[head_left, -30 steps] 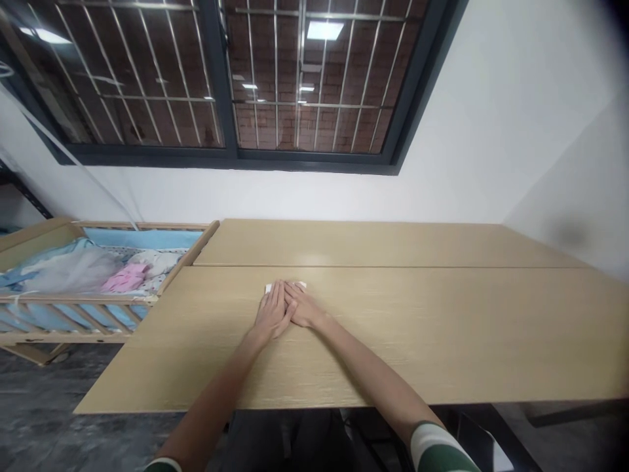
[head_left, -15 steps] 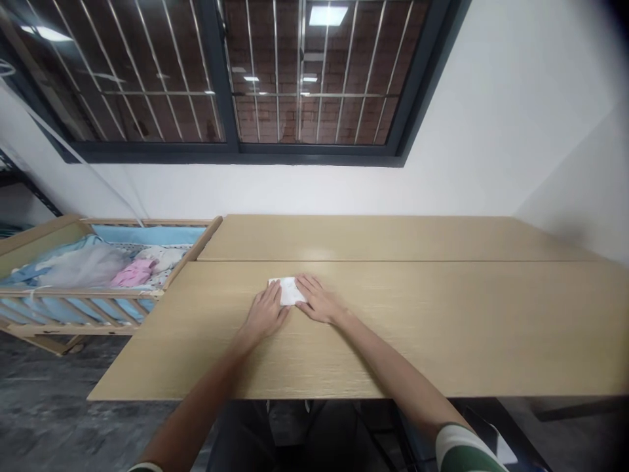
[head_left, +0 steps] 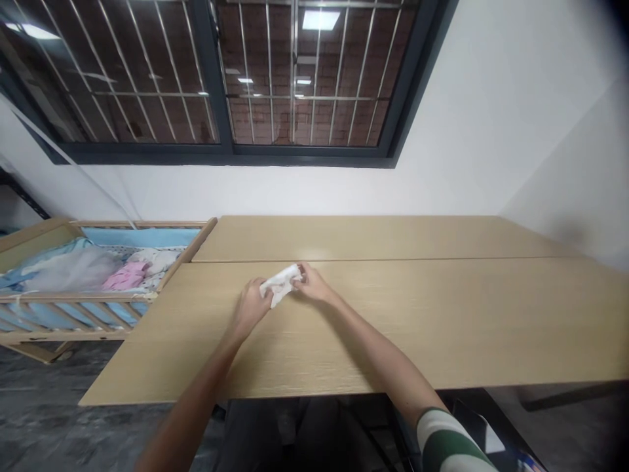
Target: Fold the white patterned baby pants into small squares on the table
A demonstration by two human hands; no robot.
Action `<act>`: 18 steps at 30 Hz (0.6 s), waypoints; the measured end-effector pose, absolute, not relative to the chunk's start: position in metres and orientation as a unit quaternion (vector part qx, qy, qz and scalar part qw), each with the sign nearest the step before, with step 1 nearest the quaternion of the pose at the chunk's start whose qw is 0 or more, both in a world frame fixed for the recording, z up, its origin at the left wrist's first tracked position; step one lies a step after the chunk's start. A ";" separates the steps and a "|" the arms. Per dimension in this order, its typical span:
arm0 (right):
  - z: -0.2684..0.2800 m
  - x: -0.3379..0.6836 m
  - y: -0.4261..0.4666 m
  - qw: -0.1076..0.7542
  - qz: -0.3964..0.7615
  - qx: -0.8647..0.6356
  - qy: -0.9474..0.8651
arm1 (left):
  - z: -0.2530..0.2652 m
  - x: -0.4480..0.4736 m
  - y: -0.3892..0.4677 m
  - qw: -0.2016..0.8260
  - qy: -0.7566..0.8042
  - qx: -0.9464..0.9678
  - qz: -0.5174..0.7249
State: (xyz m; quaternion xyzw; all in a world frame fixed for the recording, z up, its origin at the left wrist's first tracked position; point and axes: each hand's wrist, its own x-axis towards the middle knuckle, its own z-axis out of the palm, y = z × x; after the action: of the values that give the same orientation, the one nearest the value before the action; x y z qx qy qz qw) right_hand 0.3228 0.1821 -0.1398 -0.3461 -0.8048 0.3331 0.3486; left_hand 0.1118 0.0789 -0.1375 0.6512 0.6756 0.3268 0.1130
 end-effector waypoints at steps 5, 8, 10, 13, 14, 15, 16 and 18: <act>-0.134 0.314 0.189 0.386 0.507 -0.294 -0.713 | -0.144 0.123 0.043 0.182 0.698 0.592 0.360; -0.147 0.305 0.193 0.361 0.507 -0.328 -0.710 | -0.153 0.136 0.031 0.178 0.731 0.573 0.324; -0.156 0.300 0.195 0.330 0.472 -0.356 -0.736 | -0.156 0.143 0.028 0.158 0.755 0.567 0.290; -0.159 0.297 0.193 0.289 0.388 -0.389 -0.784 | -0.152 0.153 0.026 0.116 0.769 0.575 0.254; -0.157 0.297 0.191 0.283 0.364 -0.393 -0.795 | -0.150 0.158 0.024 0.104 0.768 0.581 0.249; -0.152 0.298 0.187 0.281 0.339 -0.390 -0.809 | -0.149 0.164 0.021 0.089 0.764 0.589 0.247; -0.147 0.298 0.181 0.279 0.309 -0.380 -0.826 | -0.150 0.170 0.017 0.068 0.755 0.602 0.249; -0.137 0.298 0.163 0.257 0.243 -0.328 -0.876 | -0.156 0.186 0.007 0.011 0.726 0.637 0.258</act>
State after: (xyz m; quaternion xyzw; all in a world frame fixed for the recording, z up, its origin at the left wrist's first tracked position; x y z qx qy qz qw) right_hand 0.2984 0.1633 -0.1370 -0.3281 -0.8758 0.2430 0.2574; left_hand 0.1859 0.0067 -0.1562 0.6373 0.7260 0.2582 0.0111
